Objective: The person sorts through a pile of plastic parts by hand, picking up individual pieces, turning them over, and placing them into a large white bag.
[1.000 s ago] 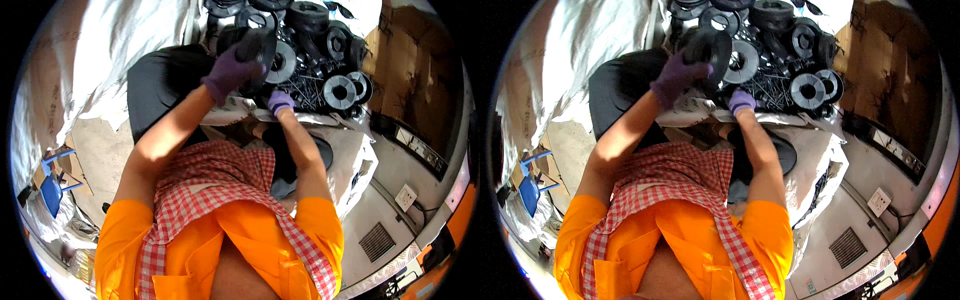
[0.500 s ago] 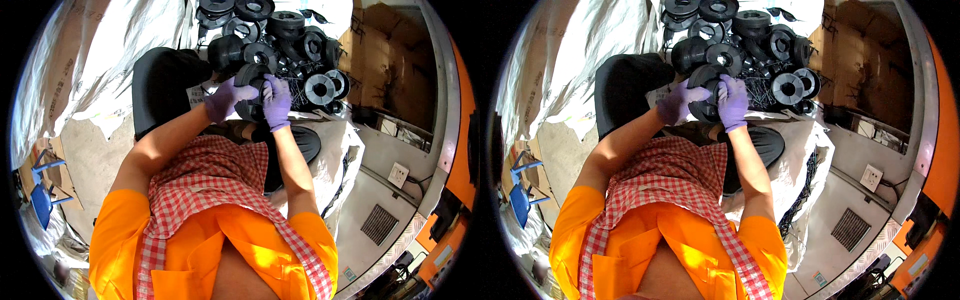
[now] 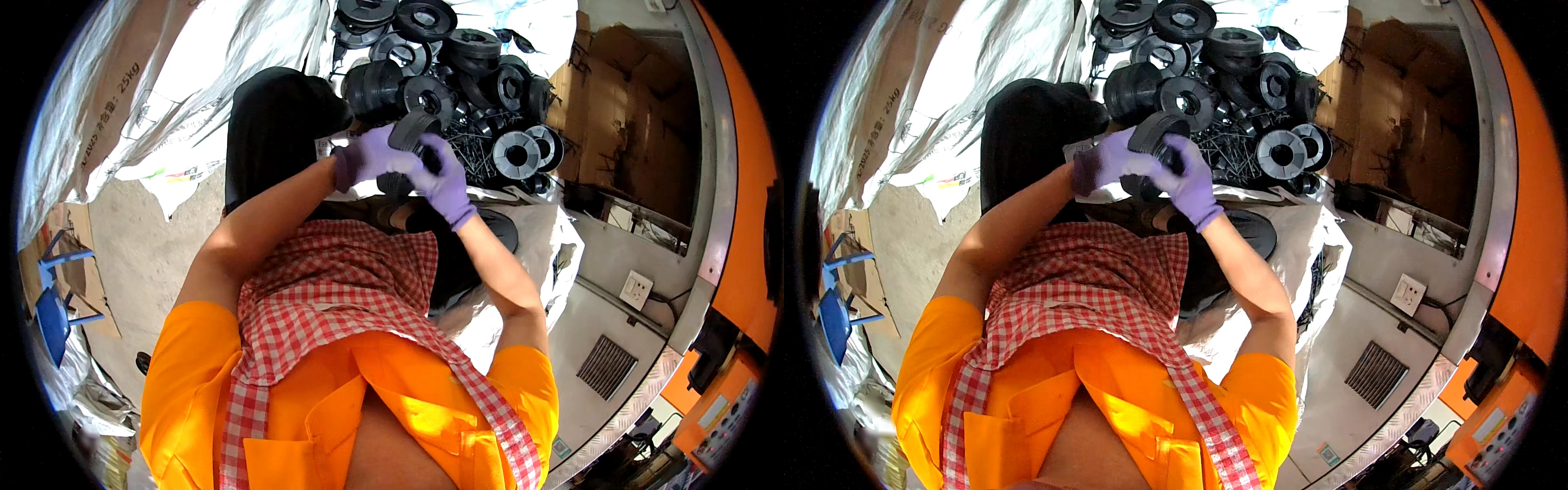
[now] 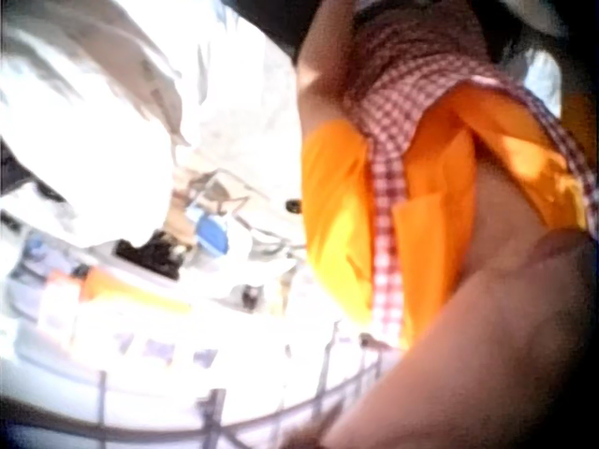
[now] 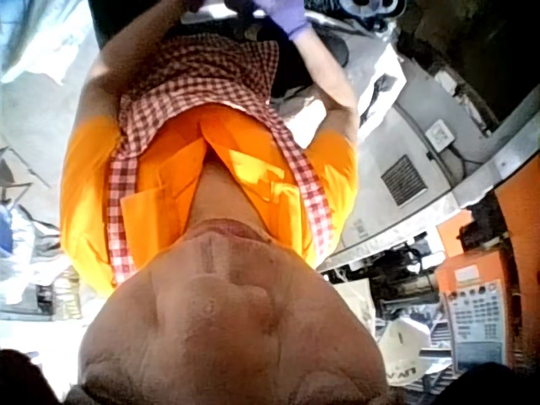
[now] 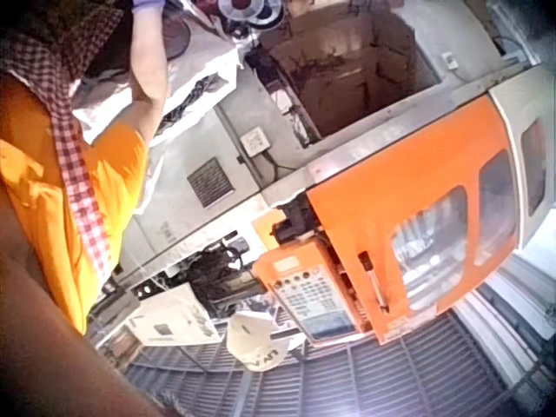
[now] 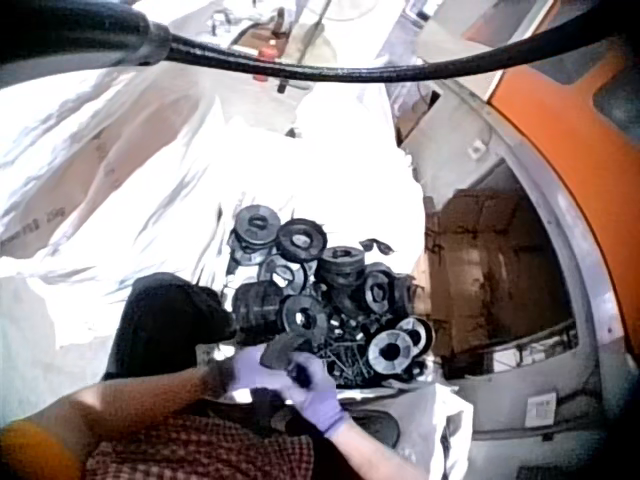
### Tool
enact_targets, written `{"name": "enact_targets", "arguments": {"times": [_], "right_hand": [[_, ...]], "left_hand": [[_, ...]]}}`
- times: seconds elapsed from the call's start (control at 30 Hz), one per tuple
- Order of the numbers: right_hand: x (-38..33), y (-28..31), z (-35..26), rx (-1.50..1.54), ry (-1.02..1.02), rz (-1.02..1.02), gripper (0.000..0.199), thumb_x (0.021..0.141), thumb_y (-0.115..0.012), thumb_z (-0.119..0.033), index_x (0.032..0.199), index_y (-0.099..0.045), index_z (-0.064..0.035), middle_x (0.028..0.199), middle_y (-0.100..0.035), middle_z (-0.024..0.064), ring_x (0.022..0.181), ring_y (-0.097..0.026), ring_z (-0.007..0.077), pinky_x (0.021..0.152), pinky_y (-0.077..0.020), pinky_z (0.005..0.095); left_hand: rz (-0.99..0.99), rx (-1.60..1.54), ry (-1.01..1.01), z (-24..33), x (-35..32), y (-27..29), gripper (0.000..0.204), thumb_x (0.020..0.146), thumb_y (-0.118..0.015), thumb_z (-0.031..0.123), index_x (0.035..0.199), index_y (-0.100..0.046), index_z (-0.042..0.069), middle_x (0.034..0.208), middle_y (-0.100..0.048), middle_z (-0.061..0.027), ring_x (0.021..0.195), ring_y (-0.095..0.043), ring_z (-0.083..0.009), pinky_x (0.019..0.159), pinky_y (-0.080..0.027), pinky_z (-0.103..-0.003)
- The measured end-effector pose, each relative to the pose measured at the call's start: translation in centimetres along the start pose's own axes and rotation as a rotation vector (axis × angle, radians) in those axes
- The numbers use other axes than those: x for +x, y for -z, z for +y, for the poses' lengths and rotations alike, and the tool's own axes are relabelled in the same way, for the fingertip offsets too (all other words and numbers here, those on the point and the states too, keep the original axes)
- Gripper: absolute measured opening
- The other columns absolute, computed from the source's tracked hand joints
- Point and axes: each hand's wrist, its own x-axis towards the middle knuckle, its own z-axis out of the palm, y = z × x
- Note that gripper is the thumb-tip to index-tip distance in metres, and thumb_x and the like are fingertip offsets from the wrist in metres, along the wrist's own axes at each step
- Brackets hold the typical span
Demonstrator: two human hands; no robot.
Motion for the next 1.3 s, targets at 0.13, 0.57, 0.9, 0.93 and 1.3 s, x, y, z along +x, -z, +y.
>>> {"name": "enact_targets", "arguments": {"times": [0.13,0.57,0.9,0.93,1.3], "right_hand": [[2.0,-0.2,1.3,0.979,-0.934,-0.062,0.048,0.086,-0.063,-0.036,0.121,-0.052,-0.0043,0.104,-0.062,0.016,0.09,-0.063,0.0223,0.079,-0.0501,0.031],[4.3,1.4,4.0,0.592,-0.826,-0.139,0.033,0.09,-0.059,-0.038,0.091,-0.059,-0.0054,0.069,-0.06,0.0017,0.056,-0.053,0.0114,0.048,-0.0415,0.0261],[13.3,-0.3,14.7,-1.193,-0.209,-0.514,0.076,0.063,-0.073,-0.048,0.123,-0.052,-0.0065,0.107,-0.064,0.0163,0.105,-0.058,0.0318,0.104,-0.0302,0.0426],[12.7,0.7,16.0,-1.045,-0.066,-0.246,0.064,0.062,-0.073,-0.046,0.11,-0.057,-0.0067,0.092,-0.066,0.0165,0.095,-0.061,0.0344,0.099,-0.0356,0.0416],[10.7,4.7,6.5,0.751,-0.096,0.242,0.041,0.087,-0.058,-0.004,0.126,-0.047,-0.0021,0.115,-0.06,0.0136,0.099,-0.059,0.0228,0.088,-0.049,0.0387]], "left_hand": [[0.087,0.072,-0.006,0.9,-0.8,-1.0,0.061,0.075,-0.071,0.009,0.129,-0.044,0.004,0.102,-0.06,-0.0038,0.093,-0.056,-0.0098,0.081,-0.047,-0.027],[0.434,0.396,-0.172,-1.7,1.4,-0.4,0.083,0.071,-0.074,0.018,0.14,-0.032,0.004,0.111,-0.061,-0.0183,0.1,-0.061,-0.0223,0.088,-0.047,-0.033],[0.814,-0.04,-0.184,-1.4,10.3,5.8,0.059,0.07,-0.074,0.013,0.122,-0.05,0.003,0.106,-0.061,-0.0092,0.09,-0.062,-0.0195,0.075,-0.054,-0.033],[0.802,-0.075,-0.141,-1.7,10.8,6.3,0.057,0.07,-0.074,0.013,0.121,-0.051,0.003,0.105,-0.061,-0.0093,0.09,-0.062,-0.0197,0.075,-0.054,-0.033],[0.822,-0.003,-0.102,-1.5,10.8,4.6,0.047,0.078,-0.071,0.032,0.115,-0.058,0.007,0.107,-0.062,-0.0138,0.104,-0.058,-0.0276,0.094,-0.044,-0.037]]}}
